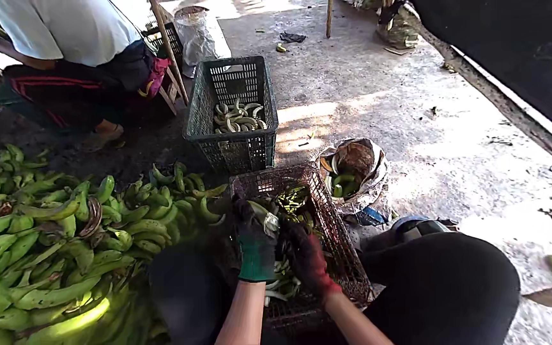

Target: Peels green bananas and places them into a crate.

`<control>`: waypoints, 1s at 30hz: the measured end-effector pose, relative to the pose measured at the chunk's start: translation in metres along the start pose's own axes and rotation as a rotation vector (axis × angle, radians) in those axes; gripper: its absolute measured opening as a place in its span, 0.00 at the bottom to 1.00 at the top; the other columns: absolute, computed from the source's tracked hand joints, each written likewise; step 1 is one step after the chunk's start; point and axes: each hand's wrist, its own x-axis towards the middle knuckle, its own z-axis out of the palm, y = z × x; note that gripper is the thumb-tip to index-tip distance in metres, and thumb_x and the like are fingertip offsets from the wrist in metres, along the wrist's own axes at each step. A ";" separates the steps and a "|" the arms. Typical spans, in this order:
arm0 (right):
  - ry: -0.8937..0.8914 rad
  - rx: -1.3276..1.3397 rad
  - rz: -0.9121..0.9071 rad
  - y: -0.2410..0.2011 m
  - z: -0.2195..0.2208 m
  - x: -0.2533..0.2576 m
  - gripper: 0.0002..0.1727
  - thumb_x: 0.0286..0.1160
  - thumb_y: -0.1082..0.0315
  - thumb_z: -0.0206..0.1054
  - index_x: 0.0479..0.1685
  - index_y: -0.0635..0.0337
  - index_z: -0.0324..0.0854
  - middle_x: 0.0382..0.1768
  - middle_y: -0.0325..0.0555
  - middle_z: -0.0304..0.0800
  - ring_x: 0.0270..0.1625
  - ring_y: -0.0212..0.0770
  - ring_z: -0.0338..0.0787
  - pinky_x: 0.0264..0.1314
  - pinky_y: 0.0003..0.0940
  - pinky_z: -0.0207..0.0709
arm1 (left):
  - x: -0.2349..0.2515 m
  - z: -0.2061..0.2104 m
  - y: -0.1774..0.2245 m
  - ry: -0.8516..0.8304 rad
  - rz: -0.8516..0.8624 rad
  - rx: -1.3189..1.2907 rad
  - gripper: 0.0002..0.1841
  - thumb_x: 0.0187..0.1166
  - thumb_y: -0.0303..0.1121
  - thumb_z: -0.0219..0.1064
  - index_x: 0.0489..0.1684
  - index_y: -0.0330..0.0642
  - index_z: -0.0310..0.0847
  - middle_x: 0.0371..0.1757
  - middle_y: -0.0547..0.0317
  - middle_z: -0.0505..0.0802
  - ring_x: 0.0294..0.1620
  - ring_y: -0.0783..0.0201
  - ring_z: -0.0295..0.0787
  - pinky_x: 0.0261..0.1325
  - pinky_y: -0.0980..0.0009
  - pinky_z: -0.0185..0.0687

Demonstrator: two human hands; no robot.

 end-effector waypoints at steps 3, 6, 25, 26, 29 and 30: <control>-0.096 -0.153 -0.054 -0.001 -0.023 0.034 0.24 0.73 0.63 0.67 0.71 0.42 0.86 0.60 0.58 0.90 0.64 0.65 0.87 0.69 0.71 0.72 | 0.000 -0.001 0.014 -0.080 -0.051 0.270 0.20 0.90 0.29 0.51 0.77 0.32 0.64 0.62 0.50 0.82 0.56 0.70 0.81 0.61 0.73 0.78; -0.148 -0.245 -0.105 -0.008 -0.034 0.055 0.25 0.74 0.65 0.65 0.72 0.38 0.86 0.59 0.59 0.91 0.63 0.66 0.87 0.69 0.71 0.71 | 0.003 -0.005 0.013 -0.132 -0.118 0.275 0.19 0.91 0.32 0.52 0.77 0.34 0.67 0.59 0.52 0.85 0.53 0.71 0.83 0.58 0.70 0.82; -0.377 -0.132 0.142 -0.006 -0.021 0.084 0.24 0.86 0.60 0.57 0.80 0.40 0.78 0.65 0.52 0.88 0.67 0.53 0.87 0.71 0.58 0.76 | 0.001 -0.032 0.038 -0.549 -0.157 0.500 0.21 0.85 0.38 0.58 0.68 0.32 0.78 0.46 0.57 0.91 0.42 0.72 0.86 0.48 0.72 0.85; -0.319 -0.127 0.078 -0.008 -0.019 0.072 0.24 0.83 0.60 0.59 0.78 0.42 0.80 0.64 0.53 0.89 0.66 0.55 0.87 0.70 0.59 0.76 | 0.002 -0.031 0.035 -0.383 -0.174 0.397 0.17 0.90 0.36 0.53 0.61 0.32 0.80 0.37 0.58 0.90 0.33 0.72 0.86 0.37 0.73 0.86; -0.104 -0.178 -0.198 -0.013 -0.004 0.018 0.24 0.70 0.62 0.68 0.68 0.41 0.89 0.54 0.58 0.92 0.56 0.64 0.90 0.58 0.70 0.79 | 0.018 -0.035 0.028 -0.089 -0.349 0.024 0.19 0.95 0.39 0.41 0.52 0.38 0.76 0.31 0.60 0.87 0.27 0.71 0.85 0.30 0.74 0.85; -0.046 -0.207 -0.264 -0.013 0.001 0.010 0.23 0.68 0.61 0.68 0.66 0.39 0.90 0.51 0.56 0.93 0.53 0.65 0.91 0.54 0.70 0.79 | 0.020 -0.034 0.026 -0.073 -0.389 -0.058 0.19 0.95 0.39 0.39 0.47 0.38 0.76 0.28 0.59 0.87 0.24 0.70 0.86 0.26 0.75 0.85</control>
